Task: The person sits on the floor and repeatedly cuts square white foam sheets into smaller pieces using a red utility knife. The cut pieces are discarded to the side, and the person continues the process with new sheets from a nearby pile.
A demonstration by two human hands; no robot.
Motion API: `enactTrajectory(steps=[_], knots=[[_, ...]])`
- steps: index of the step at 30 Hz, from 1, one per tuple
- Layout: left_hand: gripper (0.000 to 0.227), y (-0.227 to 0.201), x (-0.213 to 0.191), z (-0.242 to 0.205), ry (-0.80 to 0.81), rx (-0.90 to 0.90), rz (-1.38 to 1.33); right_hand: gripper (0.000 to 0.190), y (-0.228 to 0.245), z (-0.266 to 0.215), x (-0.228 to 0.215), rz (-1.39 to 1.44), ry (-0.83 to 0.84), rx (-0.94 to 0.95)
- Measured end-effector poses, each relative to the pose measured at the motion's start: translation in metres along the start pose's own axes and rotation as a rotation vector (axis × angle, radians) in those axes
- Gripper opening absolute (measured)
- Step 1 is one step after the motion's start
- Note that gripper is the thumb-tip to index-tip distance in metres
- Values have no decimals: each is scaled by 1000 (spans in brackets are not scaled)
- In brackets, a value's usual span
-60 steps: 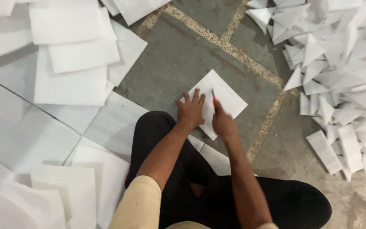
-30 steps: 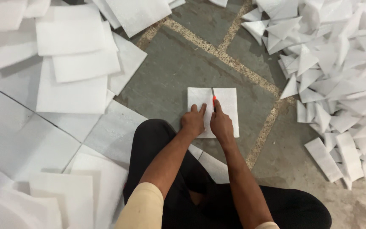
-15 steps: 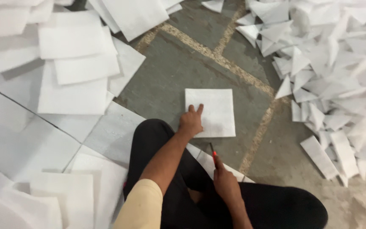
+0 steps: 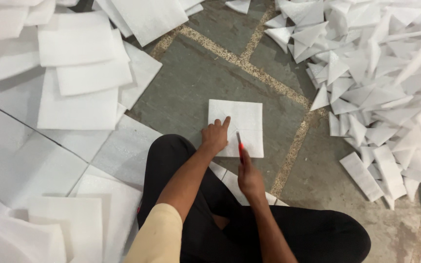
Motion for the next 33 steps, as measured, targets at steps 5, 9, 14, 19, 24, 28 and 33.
enactTrajectory(steps=[5, 9, 14, 19, 24, 28, 33], knots=[[95, -5, -13, 4, 55, -53, -31, 60, 18, 73, -19, -73, -160, -148], [87, 1, -3, 14, 3, -44, -28, 59, 30, 110, -28, -102, -146, -86], [73, 6, 8, 22, -123, 10, -69, 62, 33, 129, -28, -125, -153, -91], [72, 7, 13, 24, -128, 10, -61, 55, 23, 120, -24, -134, -78, -58], [77, 4, 5, 21, -36, -14, -92, 56, -4, 10, 1, -203, -34, -65], [76, 3, 1, 15, -26, -12, -82, 62, -36, -69, 25, -160, 231, 234], [74, 0, 13, 2, -54, 89, 20, 40, -71, -63, 13, 45, -120, 17]])
Point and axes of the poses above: each hand's wrist, its own z-axis towards the middle knuckle, its own x-axis out of the palm, y = z × x, the point moved 3 cm from there along z, towards the middle knuckle, and after that the axes turned 13 degrees about y, right-handed, at the moved point
